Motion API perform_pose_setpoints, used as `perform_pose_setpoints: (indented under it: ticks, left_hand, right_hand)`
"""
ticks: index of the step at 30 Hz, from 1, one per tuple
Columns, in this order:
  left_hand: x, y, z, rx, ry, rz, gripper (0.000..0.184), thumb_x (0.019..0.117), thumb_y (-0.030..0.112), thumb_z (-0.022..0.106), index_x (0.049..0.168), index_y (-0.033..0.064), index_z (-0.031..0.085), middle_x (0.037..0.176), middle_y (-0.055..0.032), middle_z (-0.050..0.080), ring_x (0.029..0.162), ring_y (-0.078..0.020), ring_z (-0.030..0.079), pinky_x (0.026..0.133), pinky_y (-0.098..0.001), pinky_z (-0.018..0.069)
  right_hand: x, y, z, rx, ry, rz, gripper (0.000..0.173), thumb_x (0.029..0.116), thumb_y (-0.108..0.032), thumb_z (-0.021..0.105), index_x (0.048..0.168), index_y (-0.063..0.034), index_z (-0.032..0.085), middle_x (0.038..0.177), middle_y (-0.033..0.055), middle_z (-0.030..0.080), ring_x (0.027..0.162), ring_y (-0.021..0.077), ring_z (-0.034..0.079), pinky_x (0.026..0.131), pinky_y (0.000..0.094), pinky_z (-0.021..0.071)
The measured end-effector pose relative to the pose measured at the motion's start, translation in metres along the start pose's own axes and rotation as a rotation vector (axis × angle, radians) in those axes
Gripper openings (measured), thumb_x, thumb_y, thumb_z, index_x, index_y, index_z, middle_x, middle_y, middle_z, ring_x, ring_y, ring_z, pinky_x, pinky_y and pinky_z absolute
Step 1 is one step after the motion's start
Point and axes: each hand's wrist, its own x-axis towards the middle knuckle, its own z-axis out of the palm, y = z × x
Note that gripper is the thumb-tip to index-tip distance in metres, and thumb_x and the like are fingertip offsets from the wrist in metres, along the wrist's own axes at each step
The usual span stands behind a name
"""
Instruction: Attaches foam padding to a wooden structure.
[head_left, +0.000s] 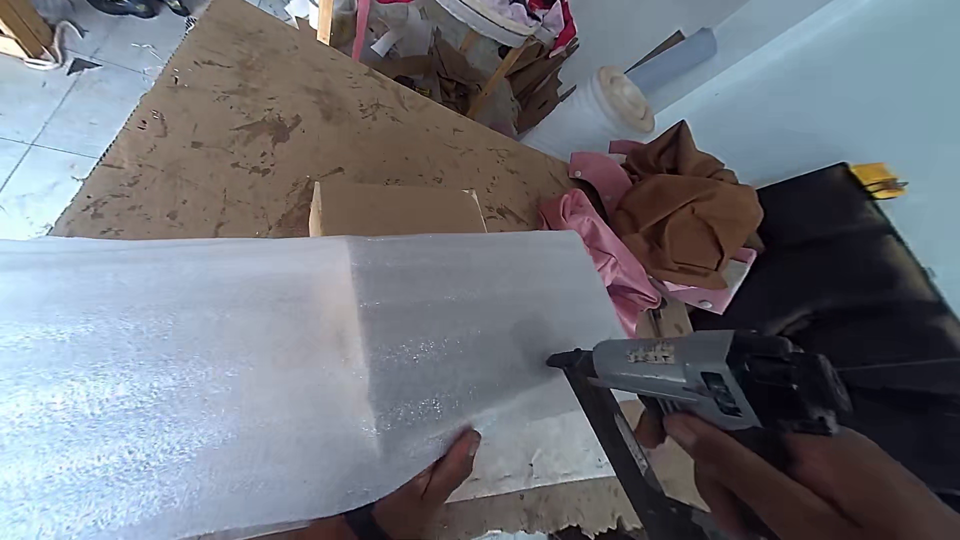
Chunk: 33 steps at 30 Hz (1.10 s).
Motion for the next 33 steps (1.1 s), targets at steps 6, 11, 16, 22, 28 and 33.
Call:
perform_pose_setpoints:
  ticks: [6, 11, 16, 22, 28, 33]
  left_hand:
    - [0.002, -0.002, -0.003, -0.02, -0.068, 0.004, 0.025, 0.1077, 0.024, 0.055, 0.102, 0.0056, 0.071, 0.076, -0.0003, 0.066, 0.067, -0.0027, 0.062, 0.067, -0.0204, 0.0565]
    - [0.004, 0.001, -0.005, -0.019, -0.065, -0.011, 0.024, 0.1064, 0.025, 0.057, 0.106, 0.0058, 0.072, 0.088, -0.0017, 0.072, 0.081, -0.0039, 0.069, 0.081, -0.0237, 0.0597]
    - [0.006, 0.004, -0.009, 0.063, -0.064, 0.004, 0.025, 0.106, 0.027, 0.058, 0.109, 0.0082, 0.074, 0.099, -0.0013, 0.075, 0.095, -0.0037, 0.071, 0.091, -0.0254, 0.0591]
    - [-0.001, 0.009, -0.015, 0.228, -0.066, -0.065, 0.035, 0.1053, 0.035, 0.056, 0.117, 0.0071, 0.074, 0.111, -0.0058, 0.076, 0.112, -0.0033, 0.068, 0.103, -0.0228, 0.052]
    - [-0.029, -0.006, -0.022, 0.483, -0.153, -0.336, 0.033, 0.0968, 0.028, 0.065, 0.112, 0.0015, 0.076, 0.109, -0.0166, 0.076, 0.107, -0.0246, 0.073, 0.097, -0.0434, 0.0573]
    - [-0.051, -0.013, -0.057, 0.483, -0.348, -0.448, 0.048, 0.1053, 0.05, 0.049, 0.113, 0.0105, 0.076, 0.107, -0.01, 0.076, 0.105, -0.0206, 0.072, 0.1, -0.0441, 0.0538]
  right_hand:
    - [-0.007, -0.038, 0.022, -0.066, -0.033, -0.024, 0.035, 0.1055, -0.041, 0.056, 0.116, -0.0101, 0.067, 0.084, 0.0056, 0.072, 0.061, 0.02, 0.067, 0.056, 0.046, 0.0589]
    - [-0.015, -0.074, 0.038, -0.045, -0.06, -0.058, 0.034, 0.105, -0.038, 0.058, 0.118, -0.0086, 0.067, 0.085, 0.008, 0.072, 0.065, 0.0211, 0.068, 0.06, 0.0475, 0.0592]
    - [-0.018, -0.094, 0.047, -0.102, -0.067, -0.07, 0.034, 0.1051, -0.038, 0.058, 0.119, -0.0089, 0.067, 0.089, 0.007, 0.073, 0.069, 0.0205, 0.07, 0.063, 0.0474, 0.0605]
    - [-0.023, -0.121, 0.064, -0.145, -0.103, -0.069, 0.034, 0.1047, -0.039, 0.058, 0.116, -0.0076, 0.067, 0.086, 0.0074, 0.072, 0.07, 0.0206, 0.07, 0.065, 0.0473, 0.0599]
    - [-0.027, -0.13, 0.068, -0.036, -0.104, -0.08, 0.032, 0.105, -0.033, 0.059, 0.117, -0.0043, 0.066, 0.091, 0.0109, 0.072, 0.068, 0.0229, 0.069, 0.063, 0.0477, 0.0597]
    - [-0.027, -0.126, 0.07, -0.135, -0.108, -0.088, 0.033, 0.1049, -0.038, 0.058, 0.114, -0.0071, 0.067, 0.085, 0.0075, 0.072, 0.068, 0.021, 0.069, 0.063, 0.0473, 0.0595]
